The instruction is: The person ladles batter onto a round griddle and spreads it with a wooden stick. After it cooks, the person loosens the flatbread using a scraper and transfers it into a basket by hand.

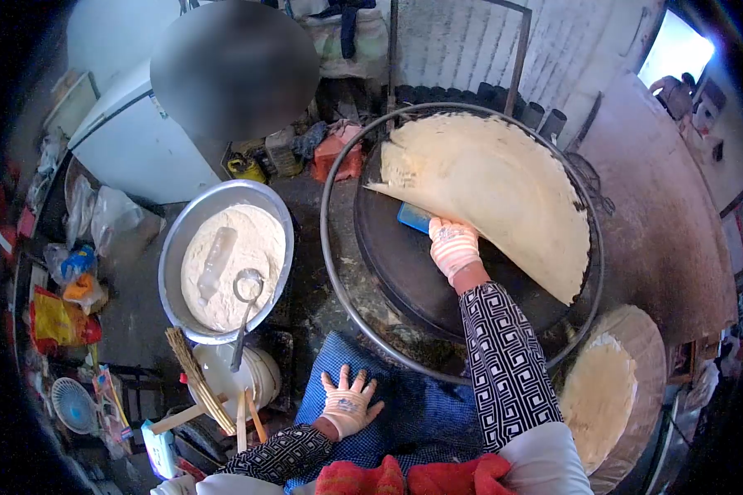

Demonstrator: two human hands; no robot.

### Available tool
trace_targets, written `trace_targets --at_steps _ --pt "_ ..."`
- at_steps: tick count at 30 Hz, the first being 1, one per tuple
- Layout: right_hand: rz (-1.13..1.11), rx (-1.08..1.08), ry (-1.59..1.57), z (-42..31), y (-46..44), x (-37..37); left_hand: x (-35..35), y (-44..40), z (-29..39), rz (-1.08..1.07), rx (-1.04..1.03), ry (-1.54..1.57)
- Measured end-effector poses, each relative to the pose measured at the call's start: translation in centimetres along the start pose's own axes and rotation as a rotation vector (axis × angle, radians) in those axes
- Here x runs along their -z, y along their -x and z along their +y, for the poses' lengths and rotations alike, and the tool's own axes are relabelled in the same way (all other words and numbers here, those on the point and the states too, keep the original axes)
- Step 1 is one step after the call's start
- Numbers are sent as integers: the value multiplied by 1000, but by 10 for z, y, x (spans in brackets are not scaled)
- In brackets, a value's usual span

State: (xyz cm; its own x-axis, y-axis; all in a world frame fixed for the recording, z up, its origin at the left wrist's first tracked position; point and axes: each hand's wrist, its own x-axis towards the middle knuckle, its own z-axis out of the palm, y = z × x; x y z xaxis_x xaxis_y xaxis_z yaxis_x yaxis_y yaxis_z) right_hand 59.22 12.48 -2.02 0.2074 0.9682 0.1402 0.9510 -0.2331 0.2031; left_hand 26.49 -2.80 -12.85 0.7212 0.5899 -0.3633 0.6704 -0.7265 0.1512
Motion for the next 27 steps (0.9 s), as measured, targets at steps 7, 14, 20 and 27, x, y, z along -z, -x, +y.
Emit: trace_targets --at_steps 7,14,20,27 --pt "-34 -26 -31 0 -3 -3 -8 3 3 -6 -21 -18" --pt "-126 -21 -37 2 -10 12 -16 10 3 100 -14 82" --pt "1 -53 -143 10 -6 12 15 -26 -55 818 -44 299" --pt "-89 -235 -261 22 -3 1 139 -118 -107 505 -423 -431"
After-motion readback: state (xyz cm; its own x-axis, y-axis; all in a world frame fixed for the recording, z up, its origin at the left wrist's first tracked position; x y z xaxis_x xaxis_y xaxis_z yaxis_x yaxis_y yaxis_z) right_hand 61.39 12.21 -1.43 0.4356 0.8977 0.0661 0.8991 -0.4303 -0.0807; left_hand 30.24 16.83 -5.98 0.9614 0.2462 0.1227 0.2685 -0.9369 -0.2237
